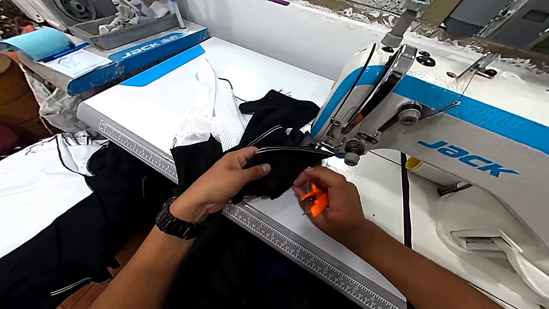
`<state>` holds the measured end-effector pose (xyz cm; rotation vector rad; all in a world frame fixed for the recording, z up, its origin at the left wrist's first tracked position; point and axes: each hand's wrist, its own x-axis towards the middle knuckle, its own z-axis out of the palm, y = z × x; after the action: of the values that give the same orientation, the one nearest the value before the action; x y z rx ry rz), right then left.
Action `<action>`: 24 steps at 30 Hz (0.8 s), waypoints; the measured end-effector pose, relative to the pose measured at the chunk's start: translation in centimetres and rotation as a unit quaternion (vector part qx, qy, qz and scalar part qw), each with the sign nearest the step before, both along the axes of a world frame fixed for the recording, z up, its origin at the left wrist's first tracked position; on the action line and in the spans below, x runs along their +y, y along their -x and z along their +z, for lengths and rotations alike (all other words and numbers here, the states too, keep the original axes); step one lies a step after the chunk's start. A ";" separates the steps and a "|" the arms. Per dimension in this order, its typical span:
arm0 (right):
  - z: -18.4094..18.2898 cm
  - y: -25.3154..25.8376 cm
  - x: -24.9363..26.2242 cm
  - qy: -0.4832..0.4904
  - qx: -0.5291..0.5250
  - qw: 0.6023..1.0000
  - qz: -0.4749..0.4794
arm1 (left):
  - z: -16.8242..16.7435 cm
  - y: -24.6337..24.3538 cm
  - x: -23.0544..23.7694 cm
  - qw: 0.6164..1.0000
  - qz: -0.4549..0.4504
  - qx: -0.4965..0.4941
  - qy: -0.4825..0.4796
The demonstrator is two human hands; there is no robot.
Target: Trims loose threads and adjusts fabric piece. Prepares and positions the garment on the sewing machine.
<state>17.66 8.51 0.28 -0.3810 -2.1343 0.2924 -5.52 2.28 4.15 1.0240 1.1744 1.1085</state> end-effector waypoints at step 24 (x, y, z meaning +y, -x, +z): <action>1.2 2.6 -1.2 -0.061 -0.029 0.997 -0.024 | 0.0 -0.1 -0.1 1.000 0.010 -0.027 -0.001</action>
<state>15.03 7.33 1.44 -0.3731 -2.1848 0.1228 -5.44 2.18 4.18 0.9797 1.1425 1.1459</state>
